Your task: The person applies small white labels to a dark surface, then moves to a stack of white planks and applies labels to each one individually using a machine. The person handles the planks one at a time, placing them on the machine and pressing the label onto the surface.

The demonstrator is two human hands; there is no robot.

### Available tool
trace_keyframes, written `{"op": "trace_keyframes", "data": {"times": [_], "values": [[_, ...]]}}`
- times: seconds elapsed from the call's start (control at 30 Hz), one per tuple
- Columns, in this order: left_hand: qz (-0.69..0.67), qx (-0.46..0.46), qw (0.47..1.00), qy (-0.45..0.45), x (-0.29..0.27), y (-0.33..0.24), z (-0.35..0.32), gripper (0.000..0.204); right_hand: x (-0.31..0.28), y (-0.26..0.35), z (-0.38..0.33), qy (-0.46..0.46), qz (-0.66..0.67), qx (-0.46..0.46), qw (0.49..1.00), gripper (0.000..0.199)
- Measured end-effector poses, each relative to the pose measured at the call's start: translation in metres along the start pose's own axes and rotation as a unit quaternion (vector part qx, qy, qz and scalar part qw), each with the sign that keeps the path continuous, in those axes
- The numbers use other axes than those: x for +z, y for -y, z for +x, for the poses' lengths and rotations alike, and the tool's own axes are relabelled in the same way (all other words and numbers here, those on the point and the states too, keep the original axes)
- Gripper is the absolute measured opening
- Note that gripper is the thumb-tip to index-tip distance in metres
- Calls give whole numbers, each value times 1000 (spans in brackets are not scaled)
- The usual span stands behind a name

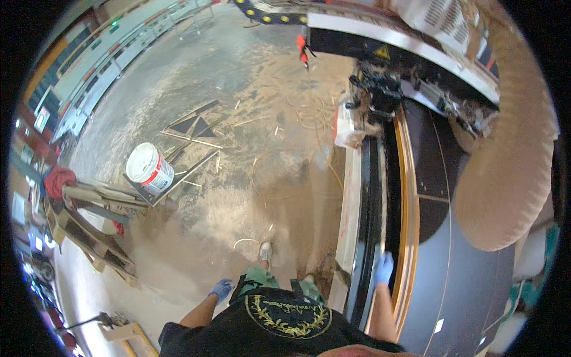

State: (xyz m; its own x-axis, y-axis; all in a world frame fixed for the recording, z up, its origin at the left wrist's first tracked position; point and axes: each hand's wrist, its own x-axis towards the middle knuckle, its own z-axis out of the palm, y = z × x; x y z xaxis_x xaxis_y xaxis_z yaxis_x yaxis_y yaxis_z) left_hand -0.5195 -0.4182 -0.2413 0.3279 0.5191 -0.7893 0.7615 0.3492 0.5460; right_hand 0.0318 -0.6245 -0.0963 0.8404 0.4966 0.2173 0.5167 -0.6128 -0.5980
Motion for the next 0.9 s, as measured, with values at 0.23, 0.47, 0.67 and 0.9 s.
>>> {"op": "trace_keyframes", "data": {"times": [0.23,0.47,0.67,0.9], "values": [[-75,59,995,35,76,-85,43,50,-4,36,-66,190,166,70,965,24],[-133,140,978,-76,78,-100,63,43,75,220,103,311,317,59,894,19],[-138,71,962,-224,29,-69,29,40,150,427,242,360,336,-97,865,27],[-310,40,901,-300,33,-44,-1,37,102,715,315,302,314,-348,830,21]]}}
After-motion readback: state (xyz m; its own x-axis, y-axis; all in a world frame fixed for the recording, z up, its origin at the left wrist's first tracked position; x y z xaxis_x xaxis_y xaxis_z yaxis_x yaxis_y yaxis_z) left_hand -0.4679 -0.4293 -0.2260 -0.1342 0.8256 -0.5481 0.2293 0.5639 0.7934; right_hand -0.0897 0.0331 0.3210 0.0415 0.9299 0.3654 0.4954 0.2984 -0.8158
